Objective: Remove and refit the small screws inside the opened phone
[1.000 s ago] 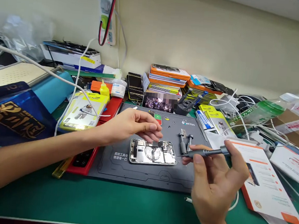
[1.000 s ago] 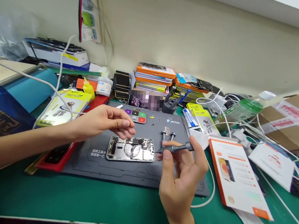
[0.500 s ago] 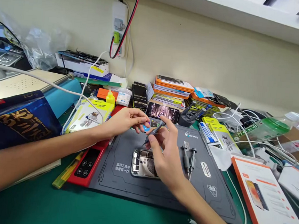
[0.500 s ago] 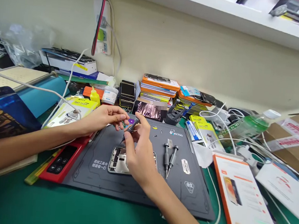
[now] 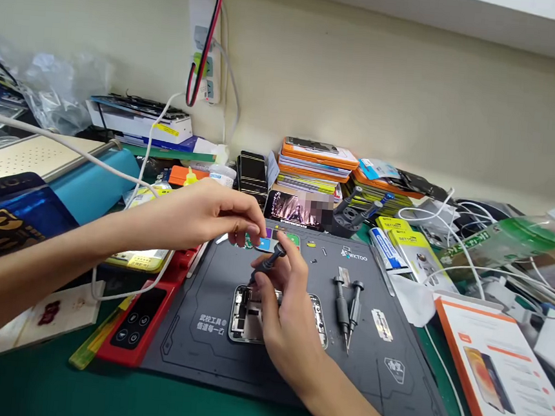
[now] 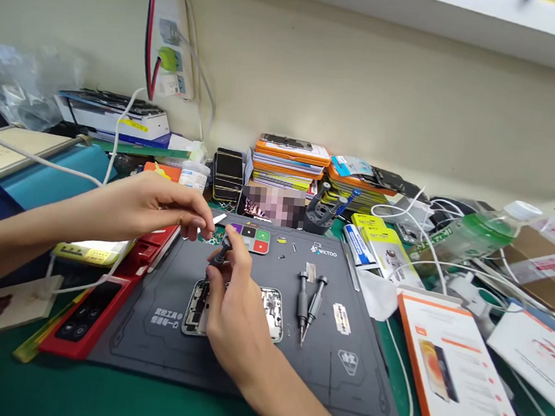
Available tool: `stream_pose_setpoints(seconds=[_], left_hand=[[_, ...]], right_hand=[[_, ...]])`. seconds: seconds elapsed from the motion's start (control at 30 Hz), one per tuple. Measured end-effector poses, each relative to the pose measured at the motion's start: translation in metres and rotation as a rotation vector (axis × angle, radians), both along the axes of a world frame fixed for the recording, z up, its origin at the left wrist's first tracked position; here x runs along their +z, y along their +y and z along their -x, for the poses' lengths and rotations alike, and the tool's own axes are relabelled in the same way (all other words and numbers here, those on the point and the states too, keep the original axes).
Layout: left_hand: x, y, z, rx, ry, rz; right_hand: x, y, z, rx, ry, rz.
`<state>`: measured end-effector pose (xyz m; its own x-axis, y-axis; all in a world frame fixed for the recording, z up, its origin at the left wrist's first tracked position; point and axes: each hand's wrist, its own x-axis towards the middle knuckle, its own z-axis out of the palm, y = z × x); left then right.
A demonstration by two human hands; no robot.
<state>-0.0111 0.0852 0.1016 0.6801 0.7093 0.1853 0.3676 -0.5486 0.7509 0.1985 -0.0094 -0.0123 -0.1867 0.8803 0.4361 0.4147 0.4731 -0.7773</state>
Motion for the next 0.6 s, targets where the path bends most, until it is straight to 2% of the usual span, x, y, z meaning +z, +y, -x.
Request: stream_pose_setpoints(seconds=[0.1, 0.17, 0.23, 0.3, 0.37, 0.47, 0.5, 0.6], left_hand=[[0.005, -0.019, -0.003, 0.065, -0.136, 0.031], [0.0, -0.039, -0.008, 0.051, -0.207, 0.211], [-0.014, -0.065, -0.013, -0.033, -0.273, 0.418], [-0.035, -0.092, -0.019, -0.109, -0.245, 0.537], [-0.06, -0.115, -0.025, -0.249, -0.144, 0.485], [-0.094, -0.134, -0.034, -0.427, -0.21, 0.324], [-0.102, -0.135, -0.036, -0.443, -0.237, 0.3], [-0.121, -0.133, -0.039, -0.379, -0.253, 0.256]], right_hand=[[-0.001, 0.002, 0.0, -0.005, 0.002, -0.005], [-0.002, 0.004, 0.0, -0.001, 0.004, -0.013], [-0.002, 0.007, -0.001, -0.006, 0.012, -0.016], [-0.003, 0.009, -0.001, -0.022, 0.022, -0.015], [-0.003, 0.011, -0.001, -0.033, 0.023, -0.009], [-0.002, 0.01, -0.001, -0.019, 0.0, 0.003], [-0.002, 0.009, 0.0, -0.012, -0.011, 0.003], [-0.001, 0.007, 0.001, 0.003, -0.048, -0.006]])
